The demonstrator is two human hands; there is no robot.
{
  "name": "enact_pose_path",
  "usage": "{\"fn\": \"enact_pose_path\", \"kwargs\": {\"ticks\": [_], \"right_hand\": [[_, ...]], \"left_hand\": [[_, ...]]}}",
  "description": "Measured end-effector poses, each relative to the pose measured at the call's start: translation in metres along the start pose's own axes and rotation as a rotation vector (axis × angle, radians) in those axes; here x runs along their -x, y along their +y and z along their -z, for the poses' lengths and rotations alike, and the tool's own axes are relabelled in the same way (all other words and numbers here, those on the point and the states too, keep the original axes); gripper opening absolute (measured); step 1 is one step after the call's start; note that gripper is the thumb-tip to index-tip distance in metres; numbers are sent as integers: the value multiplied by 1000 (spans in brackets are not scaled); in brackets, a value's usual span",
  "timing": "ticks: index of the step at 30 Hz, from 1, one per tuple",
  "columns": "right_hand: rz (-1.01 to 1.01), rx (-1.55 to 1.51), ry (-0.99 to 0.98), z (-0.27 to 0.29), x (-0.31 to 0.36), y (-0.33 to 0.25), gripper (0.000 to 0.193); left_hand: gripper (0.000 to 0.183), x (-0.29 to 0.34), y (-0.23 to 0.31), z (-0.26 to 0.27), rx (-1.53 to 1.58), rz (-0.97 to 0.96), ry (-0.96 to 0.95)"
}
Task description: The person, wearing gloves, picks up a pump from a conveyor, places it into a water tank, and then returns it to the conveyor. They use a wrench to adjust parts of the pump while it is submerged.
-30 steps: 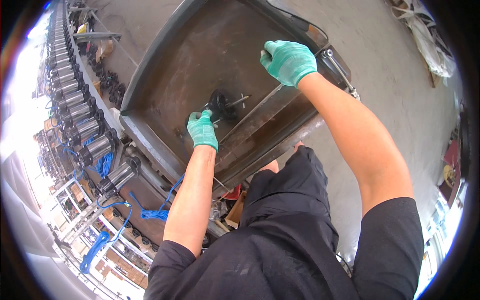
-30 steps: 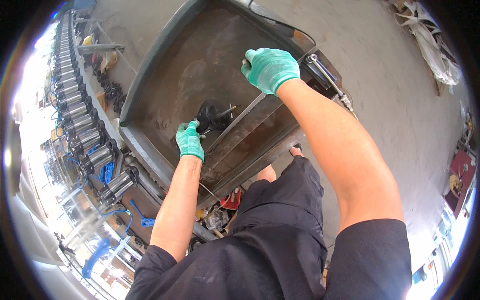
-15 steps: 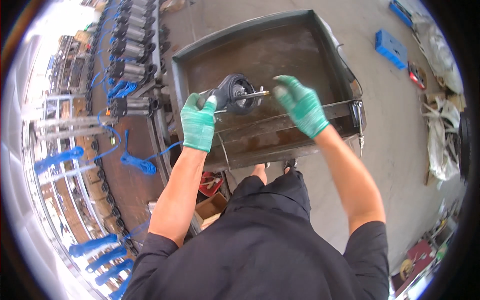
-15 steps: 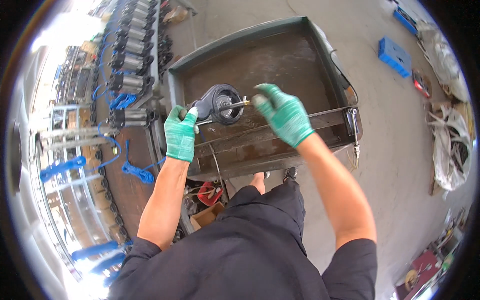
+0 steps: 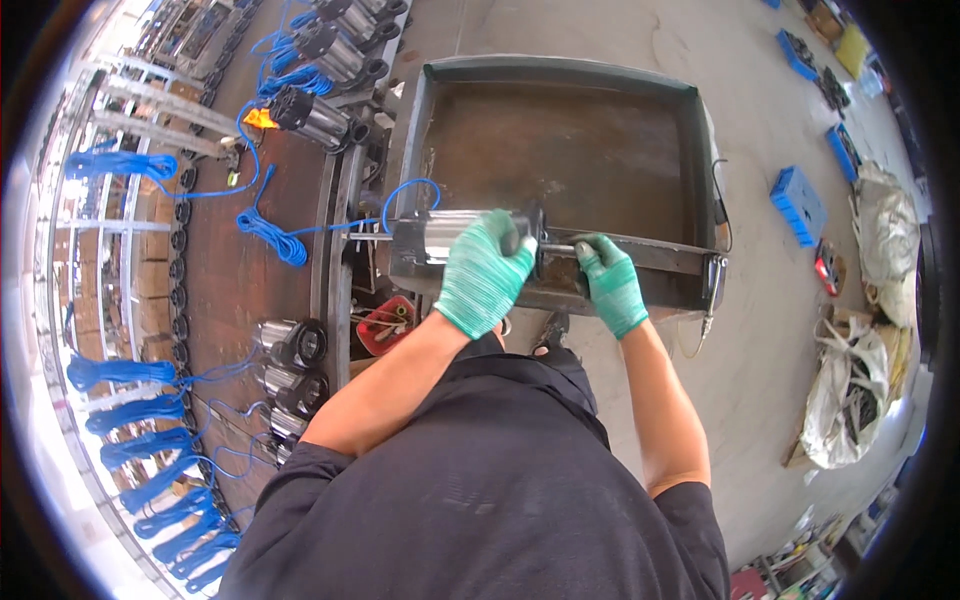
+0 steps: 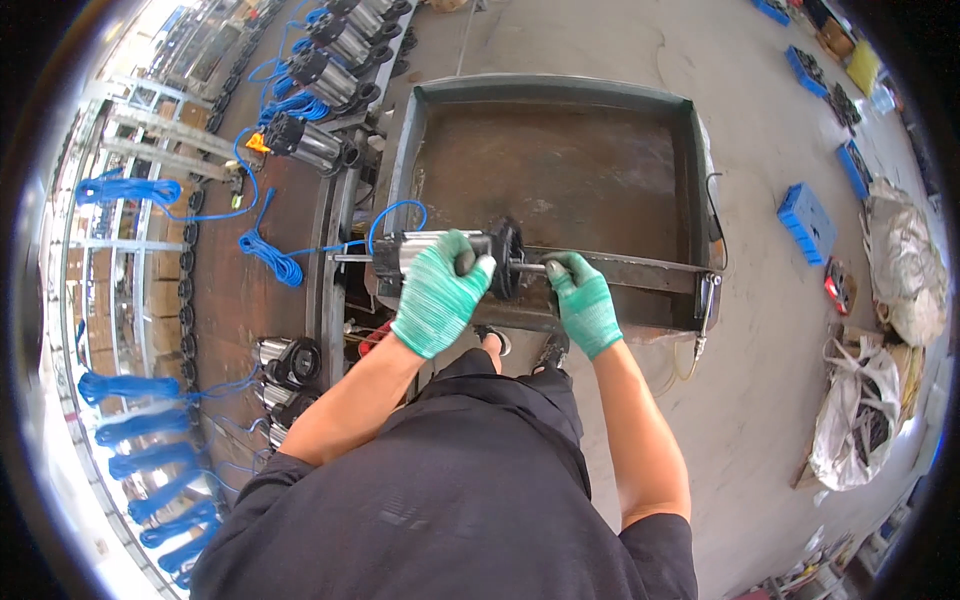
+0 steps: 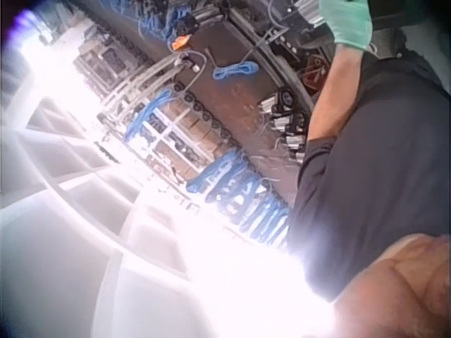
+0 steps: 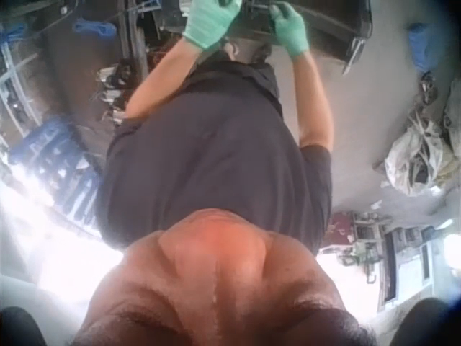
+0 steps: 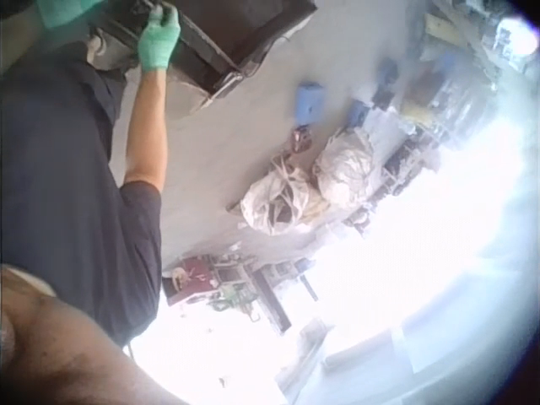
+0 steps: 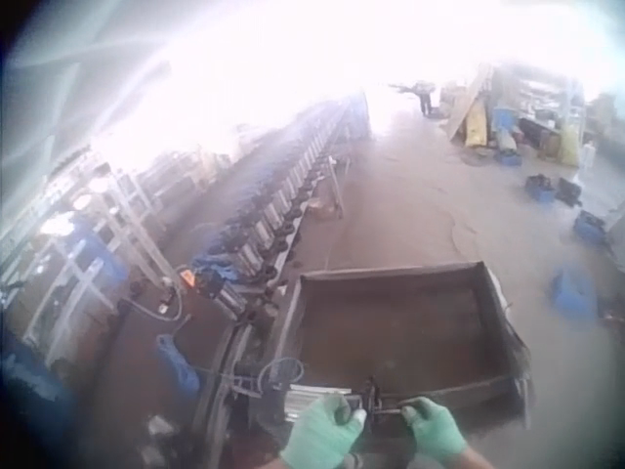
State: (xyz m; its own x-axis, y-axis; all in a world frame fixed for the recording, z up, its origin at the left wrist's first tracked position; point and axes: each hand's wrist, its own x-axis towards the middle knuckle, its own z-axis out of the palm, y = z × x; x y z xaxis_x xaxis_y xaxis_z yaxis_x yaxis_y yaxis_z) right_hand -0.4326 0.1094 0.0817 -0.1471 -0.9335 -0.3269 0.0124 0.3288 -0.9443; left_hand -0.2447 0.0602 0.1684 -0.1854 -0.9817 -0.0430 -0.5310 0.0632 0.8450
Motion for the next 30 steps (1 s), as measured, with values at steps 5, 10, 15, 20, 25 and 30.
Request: {"fn": "enact_pose_path", "kwargs": {"ticks": [5,10,15,20,25,30], "right_hand": [[-120,-44,-39,15,12,44,20],[-180,-54,-26,34,17,73,23],[-187,-68,-88,46,16,84,25],[-214,-90,-119,45,16,82,25],[-107,249,20,47,11,73,25],[498,670,204,-27,6,-20,19]], "left_hand": [[24,17,-22,-30,-5,12,-47],[23,28,-23,-56,-46,5,-177],[28,37,-29,-56,-9,73,-295],[34,38,-97,-1,-159,-61,-146],[48,20,-162,99,-802,-152,114],[46,16,-216,134,-999,-397,-264]]}}
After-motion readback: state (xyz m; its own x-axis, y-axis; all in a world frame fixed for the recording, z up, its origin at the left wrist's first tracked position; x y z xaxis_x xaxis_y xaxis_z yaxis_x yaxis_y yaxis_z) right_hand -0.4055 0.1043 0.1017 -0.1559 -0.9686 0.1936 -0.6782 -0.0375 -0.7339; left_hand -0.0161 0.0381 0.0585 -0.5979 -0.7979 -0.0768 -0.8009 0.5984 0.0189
